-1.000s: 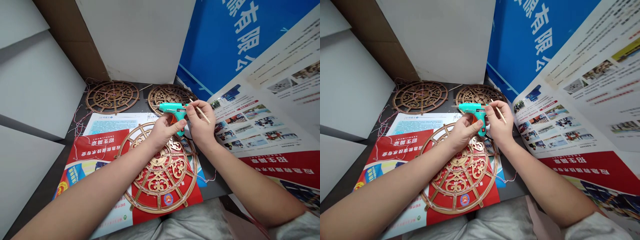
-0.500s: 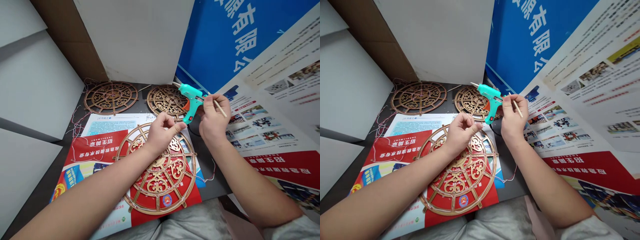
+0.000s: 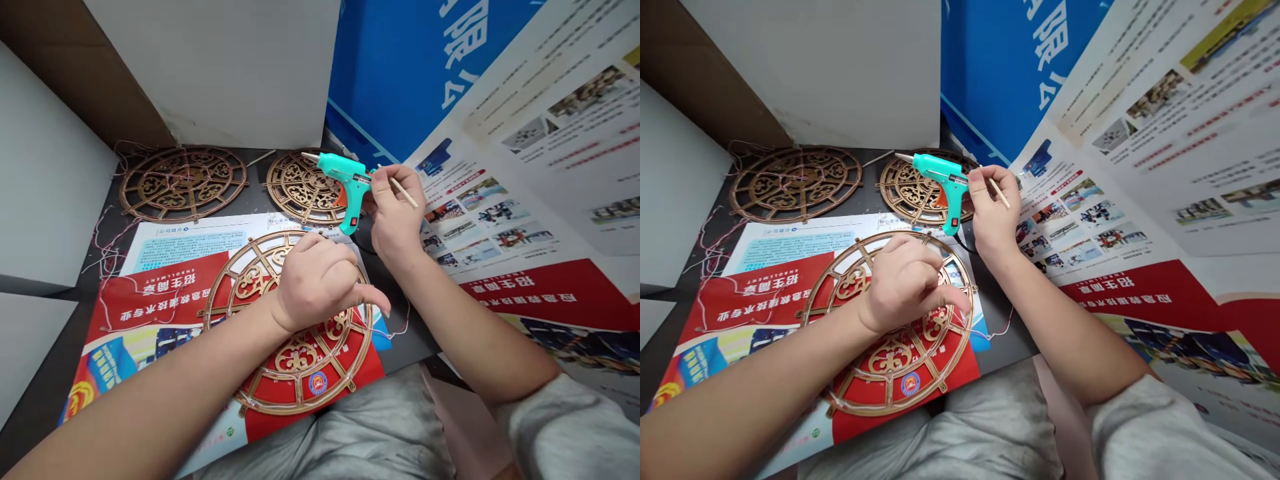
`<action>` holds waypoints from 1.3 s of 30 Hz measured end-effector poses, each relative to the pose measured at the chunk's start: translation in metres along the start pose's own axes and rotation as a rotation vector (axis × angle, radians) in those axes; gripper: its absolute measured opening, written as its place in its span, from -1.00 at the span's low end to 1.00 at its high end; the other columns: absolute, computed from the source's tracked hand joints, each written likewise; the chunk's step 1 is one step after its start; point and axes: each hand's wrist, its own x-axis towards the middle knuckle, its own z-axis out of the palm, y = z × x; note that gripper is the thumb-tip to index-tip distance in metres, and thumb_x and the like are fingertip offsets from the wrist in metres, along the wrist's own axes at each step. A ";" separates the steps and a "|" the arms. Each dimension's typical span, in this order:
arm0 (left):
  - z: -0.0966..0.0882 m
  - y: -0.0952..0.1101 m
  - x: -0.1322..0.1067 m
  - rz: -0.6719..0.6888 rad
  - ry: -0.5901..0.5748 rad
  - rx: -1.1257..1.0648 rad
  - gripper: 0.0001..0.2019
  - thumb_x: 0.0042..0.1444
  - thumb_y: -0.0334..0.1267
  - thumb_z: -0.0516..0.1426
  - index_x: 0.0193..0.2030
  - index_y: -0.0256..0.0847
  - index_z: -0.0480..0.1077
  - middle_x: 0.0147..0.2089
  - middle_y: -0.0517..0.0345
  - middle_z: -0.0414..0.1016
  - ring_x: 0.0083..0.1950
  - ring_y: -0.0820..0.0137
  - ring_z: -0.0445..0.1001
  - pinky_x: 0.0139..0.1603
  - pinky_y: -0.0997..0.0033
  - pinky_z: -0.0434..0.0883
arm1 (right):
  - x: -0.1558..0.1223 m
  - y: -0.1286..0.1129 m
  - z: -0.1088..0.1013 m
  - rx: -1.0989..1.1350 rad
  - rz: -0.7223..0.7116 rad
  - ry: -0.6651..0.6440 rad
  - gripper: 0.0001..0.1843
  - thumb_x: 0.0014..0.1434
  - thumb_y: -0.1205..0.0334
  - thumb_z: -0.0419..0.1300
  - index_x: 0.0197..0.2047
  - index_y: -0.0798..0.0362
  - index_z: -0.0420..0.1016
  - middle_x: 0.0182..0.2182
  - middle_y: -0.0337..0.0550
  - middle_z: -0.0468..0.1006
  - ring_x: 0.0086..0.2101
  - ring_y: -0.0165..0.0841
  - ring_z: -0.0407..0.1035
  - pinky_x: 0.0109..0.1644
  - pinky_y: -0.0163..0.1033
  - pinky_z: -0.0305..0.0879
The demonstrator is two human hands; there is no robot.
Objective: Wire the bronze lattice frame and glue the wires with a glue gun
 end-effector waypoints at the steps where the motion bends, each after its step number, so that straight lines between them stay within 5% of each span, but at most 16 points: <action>1: 0.000 0.000 0.000 0.006 -0.003 0.004 -0.44 0.05 0.17 0.32 -0.36 -0.25 0.14 -0.37 0.27 0.43 -0.29 0.58 0.34 -0.12 0.46 0.18 | 0.000 0.001 0.000 -0.003 0.001 -0.007 -0.54 0.03 -0.13 0.48 -0.22 -0.05 0.42 -0.42 -0.33 0.36 -0.49 -0.51 0.32 -0.48 -0.33 0.39; 12: 0.002 0.003 -0.002 -0.100 -0.066 -0.044 -0.70 0.12 -0.13 0.36 -0.20 -0.23 0.37 -0.19 0.29 0.56 -0.15 0.65 0.48 -0.07 0.57 0.30 | -0.004 0.001 0.000 -0.074 0.056 -0.055 -0.59 0.13 -0.10 0.42 -0.18 -0.05 0.37 -0.32 -0.28 0.43 -0.41 -0.49 0.38 -0.42 -0.35 0.41; 19: 0.001 0.001 -0.003 -0.060 -0.082 -0.056 -0.82 0.15 -0.24 0.33 -0.29 -0.25 0.42 -0.18 0.29 0.59 -0.15 0.68 0.53 -0.09 0.60 0.37 | -0.004 0.000 0.002 -0.096 0.092 -0.076 -0.62 0.14 -0.08 0.40 -0.17 -0.08 0.36 -0.27 -0.25 0.47 -0.39 -0.47 0.40 -0.40 -0.31 0.43; 29: 0.005 -0.001 -0.006 -0.118 -0.135 -0.085 -0.87 0.20 -0.25 0.29 -0.13 -0.17 0.51 -0.04 0.36 0.61 -0.07 0.66 0.59 -0.03 0.61 0.41 | -0.004 0.003 -0.002 -0.075 0.095 -0.071 -0.56 0.06 -0.13 0.46 -0.21 -0.06 0.43 -0.34 -0.28 0.46 -0.45 -0.47 0.38 -0.46 -0.30 0.40; 39: 0.006 0.001 -0.006 -0.172 -0.179 -0.093 -0.82 0.20 -0.17 0.29 -0.29 -0.23 0.46 -0.15 0.32 0.59 -0.12 0.64 0.54 -0.08 0.57 0.42 | -0.005 0.003 0.002 -0.070 0.114 -0.065 -0.54 0.00 -0.14 0.50 -0.24 -0.06 0.44 -0.37 -0.31 0.47 -0.47 -0.47 0.39 -0.49 -0.30 0.37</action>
